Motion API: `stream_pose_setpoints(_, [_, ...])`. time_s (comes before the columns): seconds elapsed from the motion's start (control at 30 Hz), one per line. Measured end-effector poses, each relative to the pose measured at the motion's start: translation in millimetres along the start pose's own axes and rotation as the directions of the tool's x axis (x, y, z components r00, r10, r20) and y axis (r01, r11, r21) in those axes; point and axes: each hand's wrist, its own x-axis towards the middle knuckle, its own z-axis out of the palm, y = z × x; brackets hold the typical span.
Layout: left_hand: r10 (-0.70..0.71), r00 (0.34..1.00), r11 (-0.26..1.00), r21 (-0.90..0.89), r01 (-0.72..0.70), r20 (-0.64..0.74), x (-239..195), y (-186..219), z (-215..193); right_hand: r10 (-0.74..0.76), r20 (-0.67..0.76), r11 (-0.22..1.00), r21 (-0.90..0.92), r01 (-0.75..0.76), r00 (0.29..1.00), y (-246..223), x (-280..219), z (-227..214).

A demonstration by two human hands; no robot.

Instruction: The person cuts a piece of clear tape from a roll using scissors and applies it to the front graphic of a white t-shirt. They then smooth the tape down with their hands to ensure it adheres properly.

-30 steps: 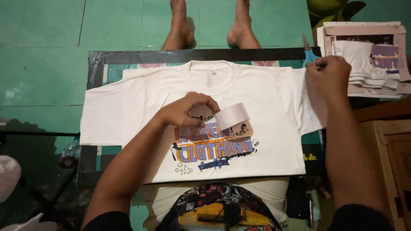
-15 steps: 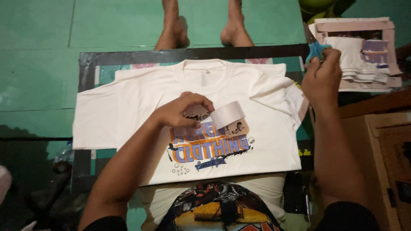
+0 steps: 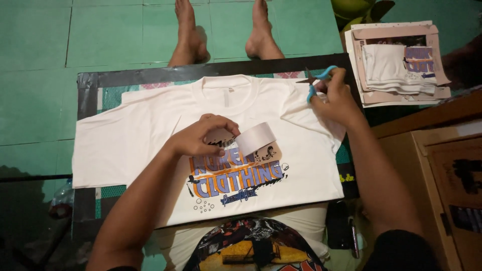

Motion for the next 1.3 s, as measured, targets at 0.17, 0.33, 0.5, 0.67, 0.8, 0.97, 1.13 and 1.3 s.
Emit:
stream_pose_setpoints(0.17, [-0.004,1.000,1.000,-0.014,0.004,-0.003,-0.3,0.2,0.5,0.037,0.052,0.999,-0.002,-0.037,0.998,2.4,4.3,-6.1])
stream_pose_setpoints(0.33, [0.003,1.000,1.000,-0.013,-0.003,-0.005,-0.9,-0.4,1.2,0.048,0.076,0.991,0.123,-0.057,0.996,23.7,3.9,-25.9])
stream_pose_setpoints(0.5, [0.010,1.000,1.000,0.004,-0.010,-0.002,1.2,-0.7,0.7,0.138,-0.028,0.962,0.243,-0.127,0.990,29.3,-2.4,-46.3])
stream_pose_setpoints(0.67, [0.054,0.999,0.996,0.067,-0.054,0.000,-1.7,-15.0,3.2,0.230,-0.232,0.973,0.064,-0.221,0.945,39.1,1.6,-71.1])
stream_pose_setpoints(0.8, [0.100,0.995,0.987,0.122,-0.100,0.010,-2.3,-16.2,2.9,0.373,-0.304,0.916,-0.034,-0.401,0.877,27.5,-2.6,-77.1])
stream_pose_setpoints(0.97, [0.084,0.996,0.987,0.134,-0.085,0.011,-2.7,-18.2,2.8,0.674,-0.095,0.735,0.189,-0.652,0.732,-15.1,-7.6,-75.6])
stream_pose_setpoints(1.13, [0.113,0.994,0.985,0.127,-0.113,0.011,-3.3,-20.6,4.1,0.733,-0.061,0.676,0.177,-0.716,0.677,17.8,-10.1,-63.4])
stream_pose_setpoints(1.3, [0.081,0.997,0.990,0.111,-0.082,0.015,-3.8,-17.2,2.3,0.526,-0.305,0.849,0.134,-0.512,0.794,52.7,-19.0,-62.3])
